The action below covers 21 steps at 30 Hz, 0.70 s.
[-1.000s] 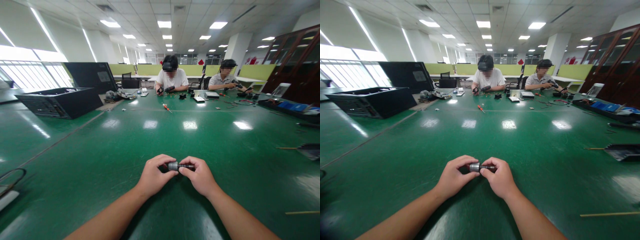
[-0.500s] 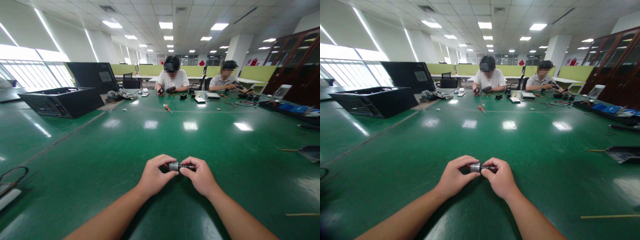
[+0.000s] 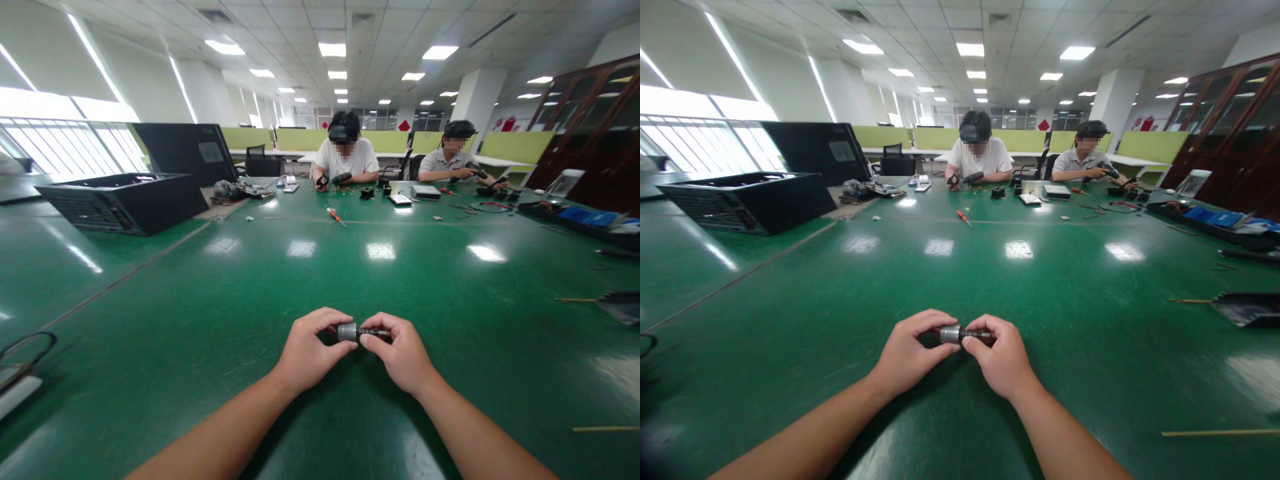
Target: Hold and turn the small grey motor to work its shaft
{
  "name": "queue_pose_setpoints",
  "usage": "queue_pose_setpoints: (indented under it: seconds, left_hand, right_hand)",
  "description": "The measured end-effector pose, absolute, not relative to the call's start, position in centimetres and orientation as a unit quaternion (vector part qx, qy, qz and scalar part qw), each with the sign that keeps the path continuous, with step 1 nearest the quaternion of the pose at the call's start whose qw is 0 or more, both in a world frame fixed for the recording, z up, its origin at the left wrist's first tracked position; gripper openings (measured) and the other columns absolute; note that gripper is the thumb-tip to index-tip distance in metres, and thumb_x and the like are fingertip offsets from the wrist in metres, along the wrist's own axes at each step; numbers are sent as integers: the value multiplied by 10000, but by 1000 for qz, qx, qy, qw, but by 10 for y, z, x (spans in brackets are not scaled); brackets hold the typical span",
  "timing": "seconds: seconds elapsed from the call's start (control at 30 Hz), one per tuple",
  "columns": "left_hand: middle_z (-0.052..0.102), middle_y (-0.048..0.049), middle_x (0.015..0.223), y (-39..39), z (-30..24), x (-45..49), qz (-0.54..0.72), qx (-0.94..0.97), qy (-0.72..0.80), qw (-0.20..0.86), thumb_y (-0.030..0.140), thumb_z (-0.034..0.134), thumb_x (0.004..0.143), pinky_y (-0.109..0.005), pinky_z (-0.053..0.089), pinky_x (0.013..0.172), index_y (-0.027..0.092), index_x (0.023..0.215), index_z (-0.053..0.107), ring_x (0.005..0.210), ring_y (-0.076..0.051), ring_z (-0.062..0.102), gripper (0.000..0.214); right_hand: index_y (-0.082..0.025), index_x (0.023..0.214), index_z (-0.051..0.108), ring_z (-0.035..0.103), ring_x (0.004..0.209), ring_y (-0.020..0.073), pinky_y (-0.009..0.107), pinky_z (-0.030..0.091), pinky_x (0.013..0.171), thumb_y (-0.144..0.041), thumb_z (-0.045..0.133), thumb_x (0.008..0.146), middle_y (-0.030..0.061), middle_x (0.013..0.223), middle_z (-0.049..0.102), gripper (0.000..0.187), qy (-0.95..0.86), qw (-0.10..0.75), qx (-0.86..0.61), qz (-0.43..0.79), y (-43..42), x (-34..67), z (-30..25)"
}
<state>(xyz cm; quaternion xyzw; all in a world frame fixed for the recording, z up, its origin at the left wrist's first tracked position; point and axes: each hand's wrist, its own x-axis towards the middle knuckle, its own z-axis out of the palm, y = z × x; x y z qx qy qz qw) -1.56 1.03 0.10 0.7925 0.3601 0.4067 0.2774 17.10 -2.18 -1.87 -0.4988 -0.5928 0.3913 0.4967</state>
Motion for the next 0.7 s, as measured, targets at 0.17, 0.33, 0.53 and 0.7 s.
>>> queue_pose_setpoints:
  seconds: [0.17, 0.33, 0.53, 0.7]
  left_hand:
    - [701, -47, 927, 10, 2, -15, 414, 791, 358, 274, 168, 780, 700, -294, 518, 756, 210, 963, 720, 848, -192, 647, 273]
    - [699, -46, 926, 11, 1, -15, 417, 792, 351, 275, 153, 780, 696, -294, 519, 750, 211, 966, 719, 845, -191, 645, 283]
    - [697, -38, 920, 11, 2, -15, 414, 789, 357, 281, 144, 782, 692, -288, 507, 745, 209, 965, 719, 838, -182, 640, 288]
    - [699, -39, 918, 11, 3, -15, 418, 783, 362, 286, 135, 777, 688, -286, 506, 731, 205, 962, 717, 831, -182, 640, 289]
  right_hand:
    - [-172, 807, 694, 608, 695, 170, 263, 447, 659, -202, 638, 756, 14, 742, 674, 82, -591, 498, -501, 390, -22, 170, -19]
    - [-176, 808, 690, 607, 707, 173, 266, 448, 672, -206, 634, 757, 15, 751, 669, 81, -595, 496, -501, 385, -22, 171, -19]
    - [-176, 809, 673, 578, 667, 152, 245, 430, 634, -211, 622, 776, 3, 731, 649, 70, -592, 495, -501, 392, -23, 170, -19]
    - [-172, 817, 664, 544, 630, 139, 239, 418, 607, -223, 616, 786, -5, 700, 624, 77, -590, 493, -502, 395, -23, 169, -19]
